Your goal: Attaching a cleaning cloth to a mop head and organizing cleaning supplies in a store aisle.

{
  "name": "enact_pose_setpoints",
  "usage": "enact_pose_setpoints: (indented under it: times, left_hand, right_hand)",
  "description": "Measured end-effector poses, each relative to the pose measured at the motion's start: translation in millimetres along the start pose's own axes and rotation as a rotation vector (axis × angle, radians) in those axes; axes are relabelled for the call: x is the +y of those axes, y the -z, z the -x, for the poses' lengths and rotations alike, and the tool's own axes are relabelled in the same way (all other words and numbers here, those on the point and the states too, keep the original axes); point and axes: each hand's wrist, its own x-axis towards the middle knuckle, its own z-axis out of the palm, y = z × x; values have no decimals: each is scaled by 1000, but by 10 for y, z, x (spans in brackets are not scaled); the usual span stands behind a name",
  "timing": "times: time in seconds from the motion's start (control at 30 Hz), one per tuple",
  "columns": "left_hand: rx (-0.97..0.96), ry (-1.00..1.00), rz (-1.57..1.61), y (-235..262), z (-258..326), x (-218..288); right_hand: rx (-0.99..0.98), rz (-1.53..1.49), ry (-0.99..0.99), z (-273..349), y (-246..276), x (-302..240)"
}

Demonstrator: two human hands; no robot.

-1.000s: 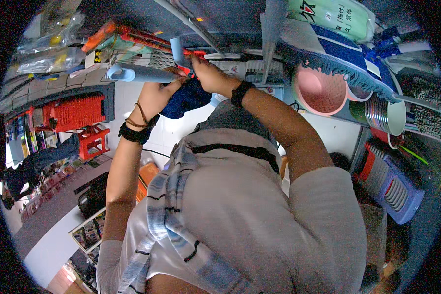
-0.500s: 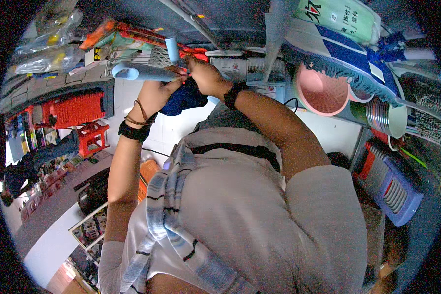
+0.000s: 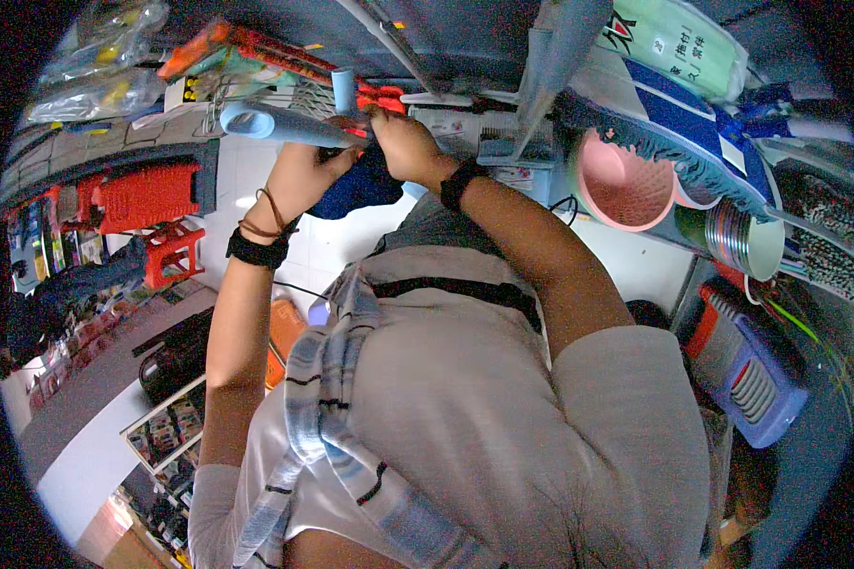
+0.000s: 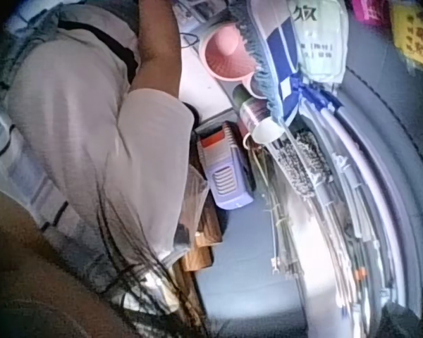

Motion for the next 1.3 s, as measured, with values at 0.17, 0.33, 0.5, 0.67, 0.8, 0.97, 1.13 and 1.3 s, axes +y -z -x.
enact_pose_setpoints:
  times: [0.17, 0.33, 0.5, 0.67, 0.8, 0.97, 1.13, 1.3]
  left_hand:
    - [-22, 178, 78, -45, 232, 93]
    - [200, 185, 306, -41, 616, 185]
    - [124, 275, 274, -40, 867, 195]
    - [257, 313, 245, -139, 1205, 196]
    - [315, 458, 416, -185, 1503, 113]
    - [577, 423, 650, -23, 1948, 189]
    - [666, 447, 743, 146, 2422, 398]
    - [694, 539, 688, 51, 2906, 368]
  right_hand:
    - [-126, -126, -113, 63, 47, 10]
    - [-365, -234, -71, 204, 125, -257]
    - [-317, -364, 154, 389, -37, -446]
    - [-464, -324, 367, 306, -101, -392]
    - [85, -250, 184, -86, 160, -412]
    - [463, -244, -158, -899, 334, -9]
    - [477, -71, -229, -1489, 441, 137]
    - [441, -607, -430, -1616, 482, -361]
